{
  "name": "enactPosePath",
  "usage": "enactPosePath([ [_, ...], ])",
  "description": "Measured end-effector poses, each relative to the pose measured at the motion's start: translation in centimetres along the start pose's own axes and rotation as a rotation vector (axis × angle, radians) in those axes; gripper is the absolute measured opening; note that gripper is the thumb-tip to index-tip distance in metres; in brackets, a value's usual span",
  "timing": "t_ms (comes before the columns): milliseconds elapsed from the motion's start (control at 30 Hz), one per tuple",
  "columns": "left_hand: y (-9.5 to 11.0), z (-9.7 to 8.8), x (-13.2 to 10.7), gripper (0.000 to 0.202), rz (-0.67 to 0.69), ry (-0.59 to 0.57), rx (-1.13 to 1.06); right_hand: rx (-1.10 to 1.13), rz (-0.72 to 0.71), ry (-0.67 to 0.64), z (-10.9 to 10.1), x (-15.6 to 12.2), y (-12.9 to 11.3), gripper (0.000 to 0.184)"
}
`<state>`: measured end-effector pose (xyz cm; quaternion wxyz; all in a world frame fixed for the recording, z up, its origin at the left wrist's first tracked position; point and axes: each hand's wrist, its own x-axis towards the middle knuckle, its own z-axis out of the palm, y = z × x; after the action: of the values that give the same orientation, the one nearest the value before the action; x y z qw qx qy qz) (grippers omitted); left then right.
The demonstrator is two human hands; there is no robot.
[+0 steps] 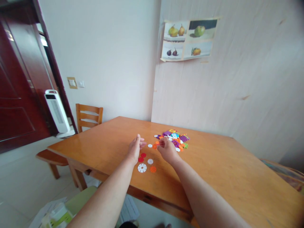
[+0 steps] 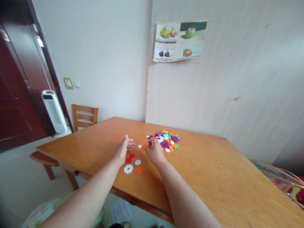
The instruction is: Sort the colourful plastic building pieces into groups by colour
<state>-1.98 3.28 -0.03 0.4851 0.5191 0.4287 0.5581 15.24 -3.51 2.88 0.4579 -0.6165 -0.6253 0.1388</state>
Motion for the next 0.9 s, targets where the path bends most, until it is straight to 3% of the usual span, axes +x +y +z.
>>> enactPosePath([
  [67,0.0,0.0,0.0,0.071,-0.002,0.001,0.001,-0.038,0.003,0.103,-0.6,0.3,0.2,0.011],
  [100,-0.1,0.0,0.1,0.072,-0.004,0.001,-0.002,-0.054,-0.011,0.078,-0.8,0.3,0.2,0.01],
  [300,-0.2,0.0,0.2,0.072,0.002,0.006,-0.009,-0.121,-0.08,-0.434,0.1,-1.1,-0.2,0.017],
  [433,-0.1,0.0,0.2,0.072,0.0,0.009,-0.004,-0.234,-0.089,-0.539,1.0,-1.6,-0.5,0.018],
  [767,-0.1,0.0,0.2,0.071,0.005,0.01,0.008,-0.133,-0.09,-0.435,1.9,-1.3,0.2,0.013],
  [833,-0.1,0.0,0.2,0.071,-0.003,0.004,0.004,-0.119,-0.082,-0.287,1.4,-0.8,0.2,0.009],
  [900,-0.1,0.0,0.1,0.071,-0.012,-0.001,0.0,-0.147,-0.059,-0.056,0.6,-0.3,0.2,0.008],
])
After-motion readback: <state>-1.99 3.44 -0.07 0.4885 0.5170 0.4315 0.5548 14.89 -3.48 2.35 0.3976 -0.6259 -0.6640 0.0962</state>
